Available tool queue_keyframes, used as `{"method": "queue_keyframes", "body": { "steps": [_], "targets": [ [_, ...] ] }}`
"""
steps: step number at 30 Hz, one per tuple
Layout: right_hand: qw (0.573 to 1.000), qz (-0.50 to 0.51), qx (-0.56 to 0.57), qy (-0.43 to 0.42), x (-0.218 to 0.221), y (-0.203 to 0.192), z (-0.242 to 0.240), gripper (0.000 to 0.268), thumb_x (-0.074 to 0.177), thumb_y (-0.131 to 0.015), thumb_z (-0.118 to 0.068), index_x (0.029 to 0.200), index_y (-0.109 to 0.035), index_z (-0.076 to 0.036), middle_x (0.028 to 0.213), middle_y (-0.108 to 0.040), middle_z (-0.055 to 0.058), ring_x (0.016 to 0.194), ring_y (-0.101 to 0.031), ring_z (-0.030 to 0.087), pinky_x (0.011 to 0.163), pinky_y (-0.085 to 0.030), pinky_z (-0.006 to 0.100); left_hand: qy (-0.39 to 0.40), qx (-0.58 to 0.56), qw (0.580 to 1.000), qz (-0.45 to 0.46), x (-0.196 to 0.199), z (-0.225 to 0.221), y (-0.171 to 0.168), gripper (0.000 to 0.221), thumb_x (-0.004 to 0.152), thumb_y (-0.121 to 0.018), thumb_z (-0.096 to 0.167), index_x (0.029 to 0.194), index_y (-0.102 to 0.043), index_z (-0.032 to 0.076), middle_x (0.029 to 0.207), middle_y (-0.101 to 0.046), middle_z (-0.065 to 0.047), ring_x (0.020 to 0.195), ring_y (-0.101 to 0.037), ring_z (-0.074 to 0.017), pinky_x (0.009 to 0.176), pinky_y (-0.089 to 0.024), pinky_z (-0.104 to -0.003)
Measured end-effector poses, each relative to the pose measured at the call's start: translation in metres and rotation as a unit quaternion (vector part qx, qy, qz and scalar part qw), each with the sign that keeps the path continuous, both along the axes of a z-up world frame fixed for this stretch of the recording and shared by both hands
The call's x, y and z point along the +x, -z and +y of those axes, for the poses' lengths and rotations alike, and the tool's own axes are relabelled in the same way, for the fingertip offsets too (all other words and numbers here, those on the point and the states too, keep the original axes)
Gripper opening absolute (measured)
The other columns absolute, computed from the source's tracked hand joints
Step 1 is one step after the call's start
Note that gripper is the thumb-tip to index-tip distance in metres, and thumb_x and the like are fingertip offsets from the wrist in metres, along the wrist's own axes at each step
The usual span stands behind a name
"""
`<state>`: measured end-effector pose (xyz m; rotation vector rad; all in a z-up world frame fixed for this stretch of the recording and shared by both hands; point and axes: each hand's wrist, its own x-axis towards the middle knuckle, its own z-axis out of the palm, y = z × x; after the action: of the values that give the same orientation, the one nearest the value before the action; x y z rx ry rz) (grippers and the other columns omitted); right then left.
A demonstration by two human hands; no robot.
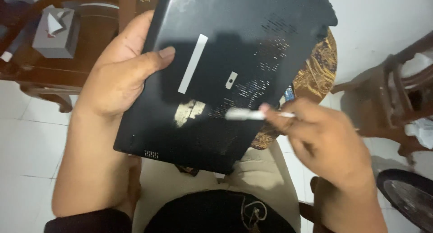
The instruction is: Cleaning a laptop back cover with a brush and then reattaching it to the laptop body using a screwdriver.
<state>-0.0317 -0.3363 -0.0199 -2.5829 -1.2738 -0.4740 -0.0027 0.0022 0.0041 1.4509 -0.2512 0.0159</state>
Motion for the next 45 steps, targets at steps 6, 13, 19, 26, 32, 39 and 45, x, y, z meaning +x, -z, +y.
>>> {"method": "queue_keyframes", "body": {
  "steps": [6, 13, 19, 26, 32, 39, 45],
  "targets": [
    [0.996, -0.008, -0.011, 0.085, -0.008, 0.0, 0.0, 0.045, 0.099, -0.07, -0.024, 0.06, -0.054, -0.007, 0.076, -0.055, 0.0, 0.047, -0.041, 0.016, 0.039, -0.036, 0.039, 0.026, 0.072, 0.997, 0.019, -0.002, 0.018, -0.007, 0.057, 0.093, -0.056, 0.006, 0.15, -0.048, 0.012, 0.127, -0.066, -0.004, 0.105, -0.07, -0.0151, 0.09, -0.062, -0.029],
    [0.95, -0.198, 0.031, 0.241, -0.005, 0.012, -0.021, 0.051, 0.105, -0.072, 0.015, 0.15, -0.08, -0.007, 0.114, -0.062, 0.017, 0.08, -0.056, 0.032, 0.066, -0.044, 0.044, 0.111, 0.093, 0.986, -0.08, 0.003, 0.02, 0.002, 0.059, 0.096, -0.057, 0.015, 0.152, -0.04, 0.003, 0.147, -0.052, -0.009, 0.133, -0.055, -0.0182, 0.113, -0.047, -0.033],
    [0.977, -0.062, 0.021, 0.204, -0.004, 0.007, -0.021, 0.068, 0.089, -0.068, 0.01, 0.151, -0.067, -0.019, 0.112, -0.064, 0.008, 0.077, -0.054, 0.022, 0.062, -0.049, 0.037, 0.142, 0.073, 0.986, -0.042, 0.003, 0.012, 0.0, 0.057, 0.096, -0.056, 0.015, 0.151, -0.041, 0.005, 0.145, -0.056, -0.007, 0.132, -0.058, -0.0192, 0.113, -0.051, -0.035],
    [0.984, -0.033, -0.022, 0.175, -0.001, -0.006, -0.023, 0.058, 0.09, -0.067, 0.004, 0.142, -0.07, -0.023, 0.103, -0.065, 0.002, 0.063, -0.054, 0.017, 0.047, -0.051, 0.031, 0.183, 0.145, 0.967, -0.105, 0.007, 0.009, 0.004, 0.059, 0.098, -0.054, 0.011, 0.153, -0.035, 0.002, 0.154, -0.047, -0.01, 0.143, -0.046, -0.0212, 0.122, -0.037, -0.038],
    [0.972, -0.039, 0.053, 0.227, -0.003, -0.002, -0.028, 0.068, 0.093, -0.064, 0.011, 0.152, -0.067, -0.022, 0.109, -0.062, 0.005, 0.076, -0.052, 0.023, 0.072, -0.047, 0.036, 0.251, 0.23, 0.928, -0.15, 0.006, -0.011, -0.004, 0.051, 0.101, -0.048, 0.027, 0.144, -0.043, 0.0, 0.134, -0.06, -0.012, 0.121, -0.06, -0.0228, 0.107, -0.047, -0.038],
    [0.972, -0.031, 0.143, 0.184, -0.001, -0.003, -0.033, 0.068, 0.088, -0.049, 0.018, 0.15, -0.068, -0.004, 0.105, -0.056, 0.013, 0.09, -0.052, 0.026, 0.085, -0.044, 0.035, 0.301, 0.223, 0.923, -0.087, 0.003, -0.026, 0.004, 0.062, 0.098, -0.046, 0.044, 0.146, -0.047, 0.005, 0.134, -0.067, -0.006, 0.116, -0.065, -0.0181, 0.096, -0.052, -0.034],
    [0.941, -0.157, 0.222, 0.203, 0.057, 0.022, -0.107, 0.043, 0.113, -0.06, 0.018, 0.154, -0.072, 0.02, 0.115, -0.061, 0.03, 0.112, -0.057, 0.041, 0.099, -0.046, 0.047, 0.007, 0.174, 0.984, -0.031, 0.014, -0.026, 0.023, 0.077, 0.096, -0.06, 0.033, 0.158, -0.025, 0.005, 0.168, -0.03, -0.016, 0.156, -0.024, -0.0307, 0.121, -0.018, -0.047]
  ]
}}
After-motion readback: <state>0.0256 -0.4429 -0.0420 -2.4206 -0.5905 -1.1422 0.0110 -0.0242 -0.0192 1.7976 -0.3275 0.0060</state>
